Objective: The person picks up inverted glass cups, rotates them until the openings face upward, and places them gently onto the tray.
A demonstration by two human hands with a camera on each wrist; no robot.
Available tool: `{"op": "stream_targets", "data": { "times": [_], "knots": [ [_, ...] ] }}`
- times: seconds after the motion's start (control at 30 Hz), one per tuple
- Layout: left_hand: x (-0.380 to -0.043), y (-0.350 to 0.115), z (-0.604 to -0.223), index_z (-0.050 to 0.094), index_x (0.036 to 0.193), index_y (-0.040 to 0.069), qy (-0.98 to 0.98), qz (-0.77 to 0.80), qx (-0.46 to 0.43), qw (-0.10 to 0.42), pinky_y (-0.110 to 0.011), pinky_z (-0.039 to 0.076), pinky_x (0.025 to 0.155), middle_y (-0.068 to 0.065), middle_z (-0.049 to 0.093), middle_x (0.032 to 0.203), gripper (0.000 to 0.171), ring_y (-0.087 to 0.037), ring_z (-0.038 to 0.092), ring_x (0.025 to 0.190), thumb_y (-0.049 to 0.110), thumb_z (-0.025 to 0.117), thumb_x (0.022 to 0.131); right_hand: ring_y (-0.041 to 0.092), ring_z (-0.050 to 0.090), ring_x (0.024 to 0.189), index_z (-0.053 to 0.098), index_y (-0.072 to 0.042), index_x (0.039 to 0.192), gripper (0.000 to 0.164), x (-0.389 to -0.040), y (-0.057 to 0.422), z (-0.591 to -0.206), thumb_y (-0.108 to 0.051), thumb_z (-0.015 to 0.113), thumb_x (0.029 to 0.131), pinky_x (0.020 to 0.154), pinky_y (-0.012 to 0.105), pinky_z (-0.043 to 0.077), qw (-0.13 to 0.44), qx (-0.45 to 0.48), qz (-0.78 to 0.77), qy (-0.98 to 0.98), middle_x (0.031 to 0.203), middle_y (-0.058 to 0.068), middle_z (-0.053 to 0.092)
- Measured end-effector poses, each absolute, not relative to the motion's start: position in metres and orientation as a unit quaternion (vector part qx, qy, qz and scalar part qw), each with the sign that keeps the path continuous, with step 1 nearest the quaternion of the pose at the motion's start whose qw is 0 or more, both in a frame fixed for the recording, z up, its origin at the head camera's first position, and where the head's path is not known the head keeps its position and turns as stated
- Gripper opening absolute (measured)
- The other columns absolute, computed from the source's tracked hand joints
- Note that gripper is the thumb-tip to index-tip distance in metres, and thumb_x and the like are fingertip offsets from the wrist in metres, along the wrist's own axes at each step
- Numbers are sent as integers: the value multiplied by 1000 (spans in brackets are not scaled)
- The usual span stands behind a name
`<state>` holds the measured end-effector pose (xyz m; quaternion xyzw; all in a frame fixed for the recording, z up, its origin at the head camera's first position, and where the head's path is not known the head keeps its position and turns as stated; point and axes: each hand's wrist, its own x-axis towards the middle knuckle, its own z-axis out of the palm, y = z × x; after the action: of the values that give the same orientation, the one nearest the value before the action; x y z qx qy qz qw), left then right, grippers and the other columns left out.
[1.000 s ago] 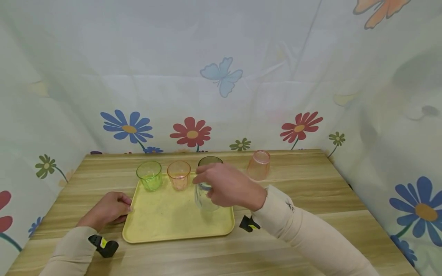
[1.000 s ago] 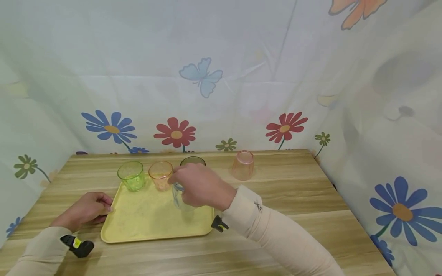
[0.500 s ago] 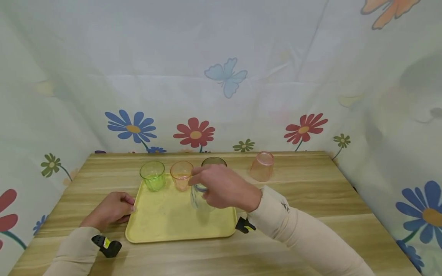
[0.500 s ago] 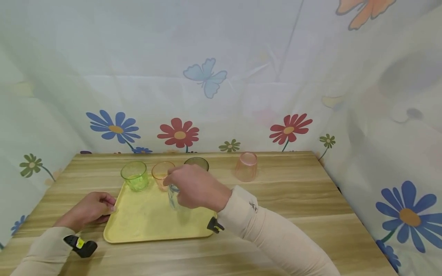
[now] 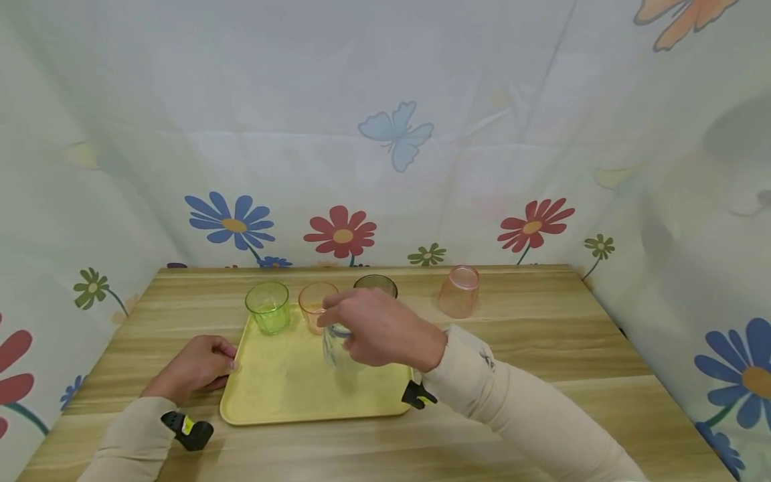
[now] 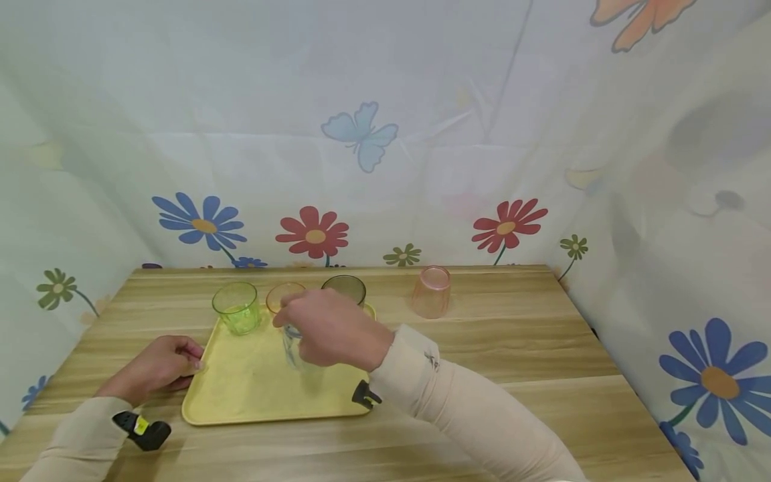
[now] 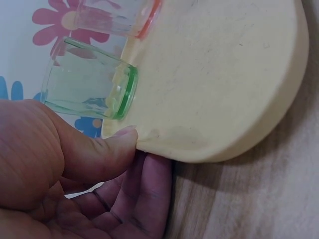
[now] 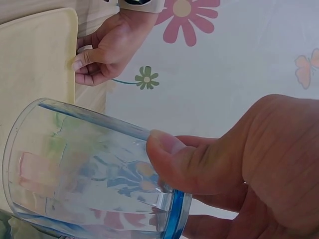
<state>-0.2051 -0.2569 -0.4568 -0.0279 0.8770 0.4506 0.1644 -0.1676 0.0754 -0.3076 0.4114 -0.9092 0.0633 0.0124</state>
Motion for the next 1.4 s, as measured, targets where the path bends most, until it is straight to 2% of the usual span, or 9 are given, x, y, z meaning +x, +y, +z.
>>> {"op": "stream_targets", "data": {
  "times": [0.1,0.2,0.37,0.53,0.77,0.97,1.2,1.4],
  "knots": [
    [-205,-257,-456,58,109,-16,878,448,-31,165,-28,60,63,-13,64,91,23,-14,64,77,-5,65,91,10,53,70,77,-20,126,50,-168,73,-308,7,64,86,52,20,27,12,421,67,-905,98,-7,63],
    [-206,-257,-456,58,110,-16,878,447,-32,166,-28,60,64,-14,64,91,23,-15,64,78,-5,64,91,8,50,69,78,-19,125,49,-168,70,-308,7,64,86,52,19,26,14,427,66,-902,93,-7,60],
    [-206,-257,-456,57,112,-17,876,450,-31,170,-29,61,66,-14,63,93,24,-15,64,80,-4,64,93,7,56,76,78,-19,125,49,-169,67,-307,7,64,85,52,18,30,17,432,63,-900,95,-7,63],
    [-206,-258,-455,58,113,-15,877,446,-35,174,-29,61,66,-14,63,94,23,-16,63,81,-4,63,93,7,54,76,77,-19,127,50,-169,63,-307,6,62,87,51,19,24,13,433,54,-899,95,-7,61],
    [-206,-259,-456,57,114,-15,876,446,-32,180,-30,61,68,-13,62,92,24,-16,63,80,-4,63,93,9,58,85,76,-19,128,51,-170,57,-306,7,60,87,51,21,20,2,432,50,-900,101,-7,64],
    [-206,-258,-456,57,113,-16,877,447,-31,175,-30,61,67,-15,63,94,24,-16,63,81,-4,64,93,10,61,90,76,-20,128,53,-169,53,-304,8,60,86,52,20,25,-3,430,49,-902,108,-6,67],
    [-206,-259,-459,58,112,-15,878,446,-31,172,-30,61,67,-15,64,95,23,-16,63,81,-4,64,93,10,69,116,76,-22,129,53,-170,47,-305,6,62,86,61,15,43,1,431,41,-901,122,-6,71],
    [-206,-259,-458,58,112,-15,877,448,-30,172,-30,60,66,-13,63,93,23,-16,63,80,-3,63,92,11,67,125,74,-24,131,52,-170,42,-304,3,64,88,68,17,52,-13,424,37,-905,136,-4,70]
  ]
}}
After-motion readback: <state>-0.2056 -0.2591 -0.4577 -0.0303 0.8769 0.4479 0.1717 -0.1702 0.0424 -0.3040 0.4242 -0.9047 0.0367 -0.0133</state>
